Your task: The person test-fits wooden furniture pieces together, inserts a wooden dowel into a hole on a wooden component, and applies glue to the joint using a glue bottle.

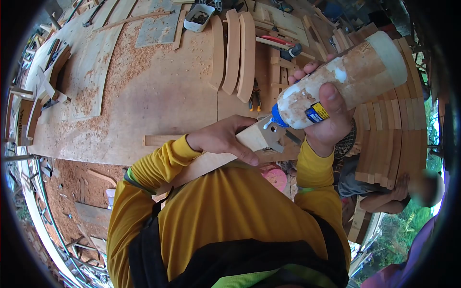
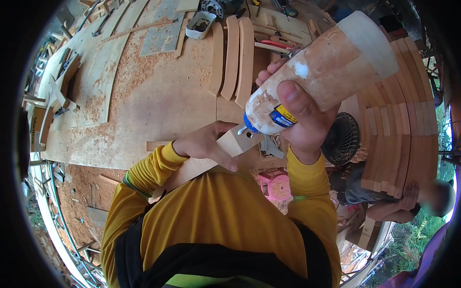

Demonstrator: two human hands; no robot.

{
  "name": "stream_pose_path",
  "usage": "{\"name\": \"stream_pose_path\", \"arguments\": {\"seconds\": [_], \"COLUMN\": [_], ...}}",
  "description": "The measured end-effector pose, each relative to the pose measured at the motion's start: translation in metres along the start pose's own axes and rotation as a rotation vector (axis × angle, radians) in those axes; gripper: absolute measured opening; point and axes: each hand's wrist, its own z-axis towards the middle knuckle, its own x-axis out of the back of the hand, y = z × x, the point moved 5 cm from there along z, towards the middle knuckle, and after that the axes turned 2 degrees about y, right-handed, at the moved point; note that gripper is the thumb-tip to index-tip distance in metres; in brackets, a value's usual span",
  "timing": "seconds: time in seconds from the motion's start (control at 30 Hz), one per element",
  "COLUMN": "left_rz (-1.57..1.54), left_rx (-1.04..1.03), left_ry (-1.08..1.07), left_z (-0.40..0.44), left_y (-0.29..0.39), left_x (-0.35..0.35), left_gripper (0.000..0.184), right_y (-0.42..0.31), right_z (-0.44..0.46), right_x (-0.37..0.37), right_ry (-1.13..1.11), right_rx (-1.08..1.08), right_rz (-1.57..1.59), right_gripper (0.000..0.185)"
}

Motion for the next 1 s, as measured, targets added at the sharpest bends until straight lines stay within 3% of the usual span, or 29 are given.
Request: {"name": "stream_pose_path", "arguments": {"seconds": [0.17, 0.47, 0.6, 0.7, 1.0], "left_rz": [0.037, 0.002, 0.012, -0.005, 0.035], "left_rx": [-0.060, -0.006, -0.027, -0.018, -0.046], "left_ry": [0.013, 0.017, 0.035, 0.032, 0.027], "left_z": [-0.004, -0.003, -0.002, -0.003, -0.001], "left_y": [0.007, 0.006, 0.006, 0.006, 0.003], "left_x": [-0.001, 0.000, 0.002, 0.002, 0.004], "left_gripper": [0.068, 0.073, 0.066, 0.063, 0.068], "right_y": [-0.005, -0.007, -0.007, -0.010, -0.011], "right_z": [-0.001, 0.000, -0.002, -0.002, -0.005], "right_x": [0.000, 0.004, 0.004, 0.001, 0.004], "right_ry": [0.008, -0.002, -0.011, 0.021, 0.020], "right_rx": [0.012, 0.046, 0.029, 0.067, 0.042], "right_rz": [0.027, 0.029, 0.019, 0.149, 0.142], "right_gripper": [0.063, 0.062, 0.064, 0.056, 0.063]}}
